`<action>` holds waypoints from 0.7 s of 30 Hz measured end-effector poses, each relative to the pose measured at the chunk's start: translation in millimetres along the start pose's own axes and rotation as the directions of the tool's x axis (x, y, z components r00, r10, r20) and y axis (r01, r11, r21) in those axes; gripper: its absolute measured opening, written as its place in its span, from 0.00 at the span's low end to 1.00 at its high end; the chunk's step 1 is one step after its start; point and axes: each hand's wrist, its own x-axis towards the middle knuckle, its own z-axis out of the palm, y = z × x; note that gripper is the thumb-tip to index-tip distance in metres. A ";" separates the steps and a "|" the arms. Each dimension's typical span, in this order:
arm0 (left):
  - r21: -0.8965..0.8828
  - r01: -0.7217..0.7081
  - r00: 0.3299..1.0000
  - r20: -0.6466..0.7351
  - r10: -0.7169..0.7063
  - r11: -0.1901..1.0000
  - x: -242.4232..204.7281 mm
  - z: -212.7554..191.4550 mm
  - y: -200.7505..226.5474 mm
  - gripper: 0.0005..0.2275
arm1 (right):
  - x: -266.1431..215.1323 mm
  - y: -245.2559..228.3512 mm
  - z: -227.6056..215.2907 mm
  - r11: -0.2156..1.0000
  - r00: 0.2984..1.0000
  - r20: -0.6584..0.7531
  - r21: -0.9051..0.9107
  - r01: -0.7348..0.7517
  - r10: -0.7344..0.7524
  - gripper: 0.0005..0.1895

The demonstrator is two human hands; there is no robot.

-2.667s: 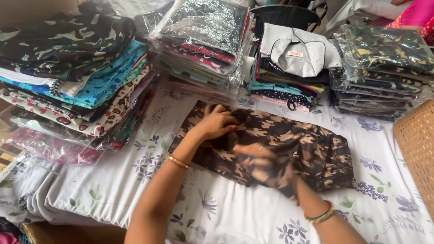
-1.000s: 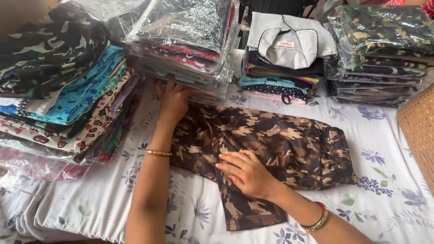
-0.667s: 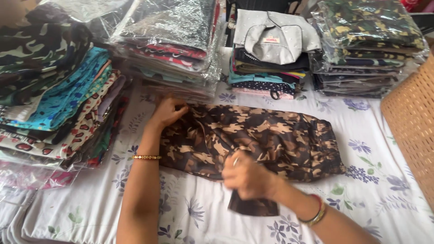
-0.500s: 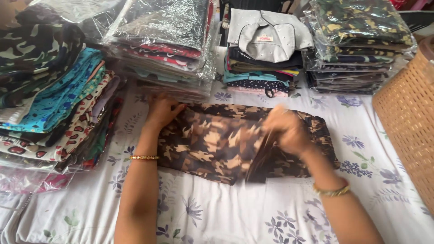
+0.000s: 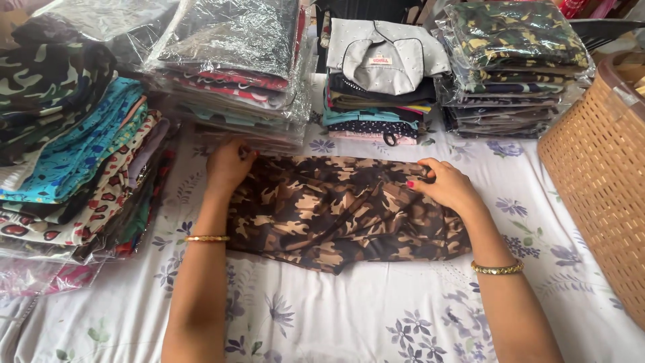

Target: The person is folding camouflage-patterned trousers and stacking them on a table.

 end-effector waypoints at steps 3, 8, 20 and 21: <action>0.121 -0.135 0.937 -0.307 0.166 0.983 -9.1 7.5 42.1 0.10 | 10.9 21.1 6.3 0.992 0.999 -0.004 -0.121 0.031 -0.031 0.37; -0.476 0.088 0.893 0.426 0.142 0.875 -27.7 64.9 115.2 0.15 | 17.9 48.9 6.9 0.807 0.931 0.299 0.590 -0.008 -0.210 0.36; -0.775 0.613 0.761 0.632 0.145 0.157 -107.4 142.6 187.5 0.24 | -18.8 -1.6 -28.7 0.754 0.844 0.445 0.652 -0.076 -0.299 0.47; -0.775 0.612 0.761 0.632 0.147 0.158 -100.8 132.3 188.8 0.24 | -16.9 -0.9 -30.2 0.754 0.845 0.443 0.652 -0.075 -0.299 0.47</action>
